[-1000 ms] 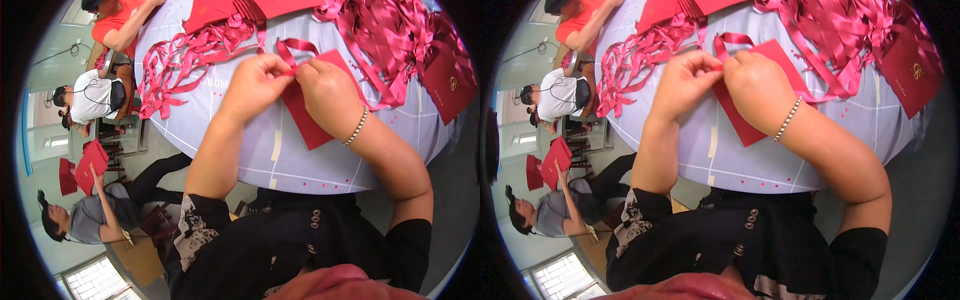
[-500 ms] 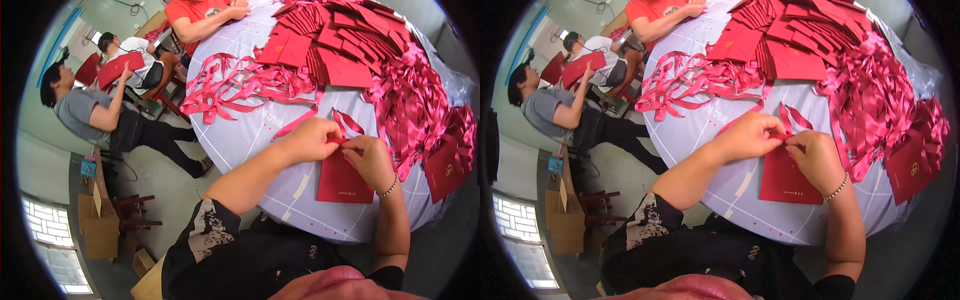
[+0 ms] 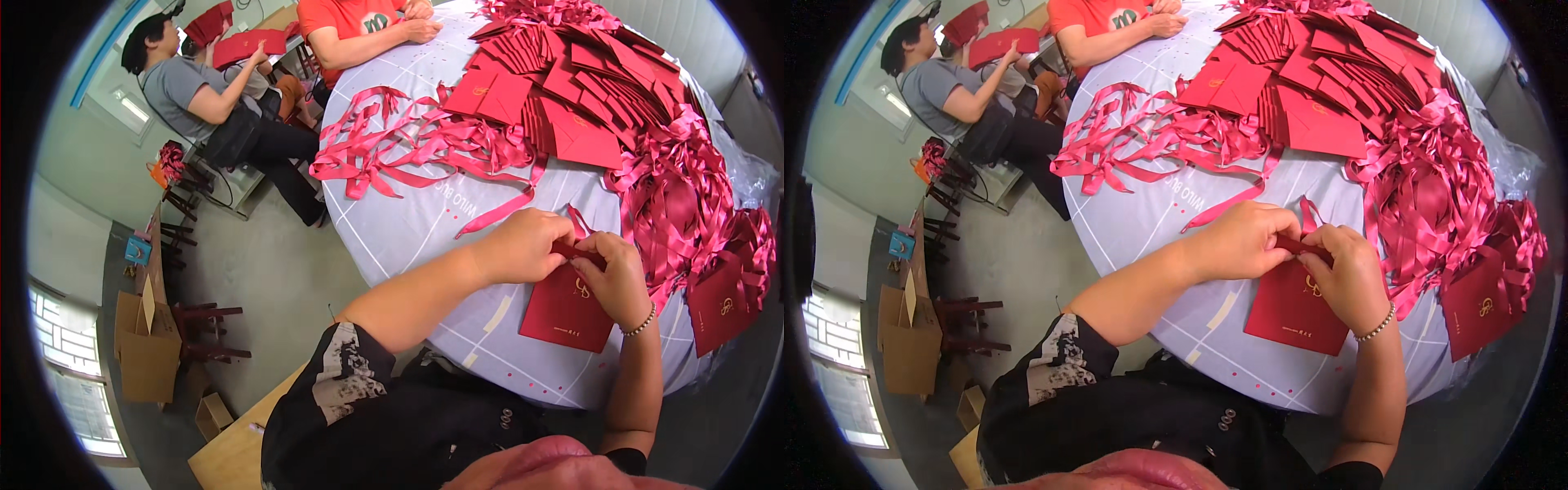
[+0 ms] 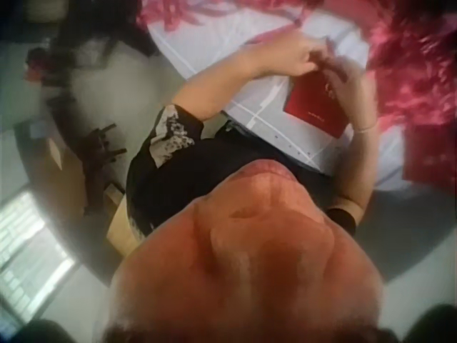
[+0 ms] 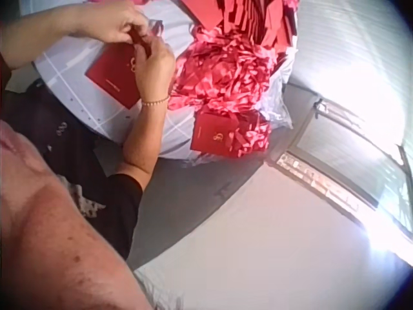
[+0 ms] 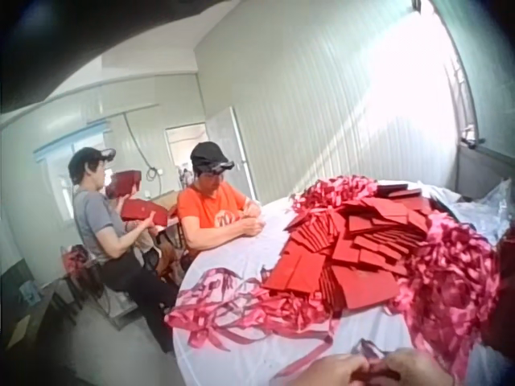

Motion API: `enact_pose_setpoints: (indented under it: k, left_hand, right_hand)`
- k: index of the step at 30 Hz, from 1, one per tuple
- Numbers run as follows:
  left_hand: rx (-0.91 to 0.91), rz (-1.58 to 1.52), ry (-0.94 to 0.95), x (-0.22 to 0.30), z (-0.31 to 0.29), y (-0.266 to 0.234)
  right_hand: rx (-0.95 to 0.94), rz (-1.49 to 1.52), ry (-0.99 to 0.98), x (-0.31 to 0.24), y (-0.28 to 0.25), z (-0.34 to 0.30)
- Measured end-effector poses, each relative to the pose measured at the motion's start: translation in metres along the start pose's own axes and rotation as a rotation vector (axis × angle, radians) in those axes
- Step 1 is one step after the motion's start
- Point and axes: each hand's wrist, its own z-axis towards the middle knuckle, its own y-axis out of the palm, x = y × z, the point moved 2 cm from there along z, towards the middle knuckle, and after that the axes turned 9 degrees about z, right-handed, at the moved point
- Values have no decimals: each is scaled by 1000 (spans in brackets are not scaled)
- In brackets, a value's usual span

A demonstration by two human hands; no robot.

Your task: The person assembles gift bags by threading ribbon handles through slits in paper bags, folding the bag flaps, and stacking the completed bags on the table by hand.

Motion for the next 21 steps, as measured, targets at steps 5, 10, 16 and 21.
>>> enact_pose_setpoints:
  k: [5, 10, 16, 21]
  left_hand:
    - [-19, 41, 37, -1, -6, 5]
    - [19, 18, 213, 5, 0, 5]
    - [-22, 149, 243, 14, 7, -6]
    - [-75, 147, 221, 19, 6, 3]
  right_hand:
    - [-70, 124, 286, 2, 4, -2]
    - [-186, 377, 149, 20, 2, -5]
    - [-170, 635, 298, 37, -2, 14]
    - [-196, 722, 390, 32, -2, 11]
